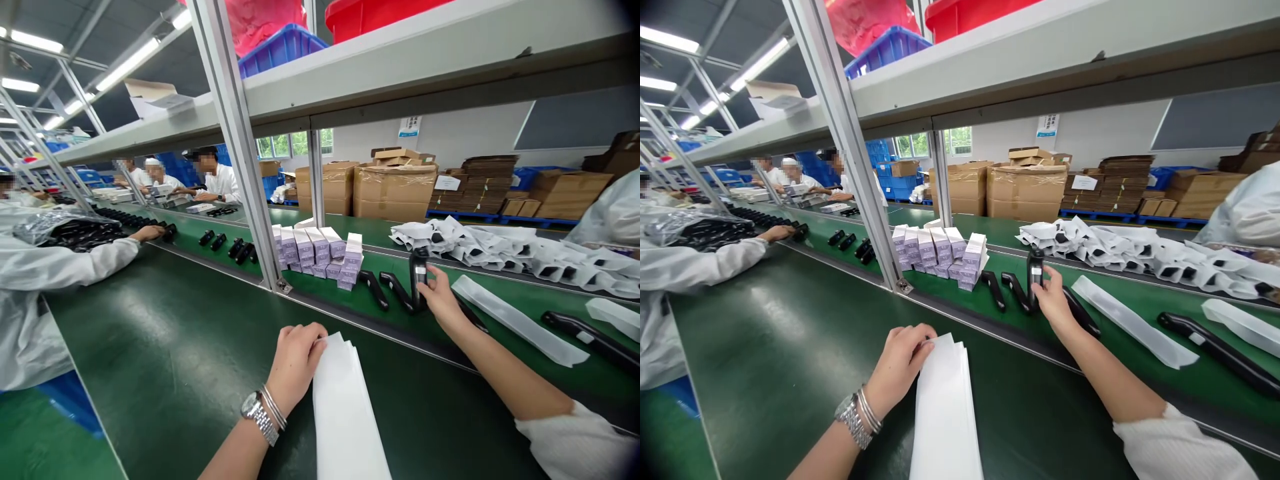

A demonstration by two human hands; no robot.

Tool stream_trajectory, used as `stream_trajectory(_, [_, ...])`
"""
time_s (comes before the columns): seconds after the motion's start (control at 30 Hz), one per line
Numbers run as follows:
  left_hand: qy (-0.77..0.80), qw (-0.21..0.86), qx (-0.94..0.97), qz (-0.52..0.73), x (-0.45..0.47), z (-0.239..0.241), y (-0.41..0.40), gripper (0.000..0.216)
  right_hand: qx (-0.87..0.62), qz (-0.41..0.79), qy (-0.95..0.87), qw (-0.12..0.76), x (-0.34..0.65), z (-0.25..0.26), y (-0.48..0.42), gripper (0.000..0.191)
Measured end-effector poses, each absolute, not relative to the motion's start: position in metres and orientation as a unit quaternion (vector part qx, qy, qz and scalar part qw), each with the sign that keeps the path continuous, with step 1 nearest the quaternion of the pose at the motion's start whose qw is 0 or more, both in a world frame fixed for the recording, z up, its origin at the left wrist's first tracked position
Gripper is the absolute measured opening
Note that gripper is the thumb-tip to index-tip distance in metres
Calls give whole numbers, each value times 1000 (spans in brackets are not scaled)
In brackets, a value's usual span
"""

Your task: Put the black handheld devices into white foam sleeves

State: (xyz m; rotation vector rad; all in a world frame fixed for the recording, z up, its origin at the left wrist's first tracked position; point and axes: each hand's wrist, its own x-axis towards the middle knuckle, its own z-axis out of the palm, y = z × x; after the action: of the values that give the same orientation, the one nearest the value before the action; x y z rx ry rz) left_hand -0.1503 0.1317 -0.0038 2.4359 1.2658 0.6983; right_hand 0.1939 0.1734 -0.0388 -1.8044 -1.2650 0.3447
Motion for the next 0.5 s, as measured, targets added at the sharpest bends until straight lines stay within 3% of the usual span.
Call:
stream_trajectory(0.1, [403, 144, 863, 266, -149, -2, 129, 12, -552, 297, -496, 601, 155, -22, 154, 81])
stream_trajectory(0.2, [381, 143, 868, 284, -148, -2, 126, 8, -418, 430, -461, 655, 108, -5, 132, 102])
stream_trajectory(0.5, [371, 241, 840, 313, -143, 7, 114, 7, -339, 505, -486, 627, 47, -8, 116, 80])
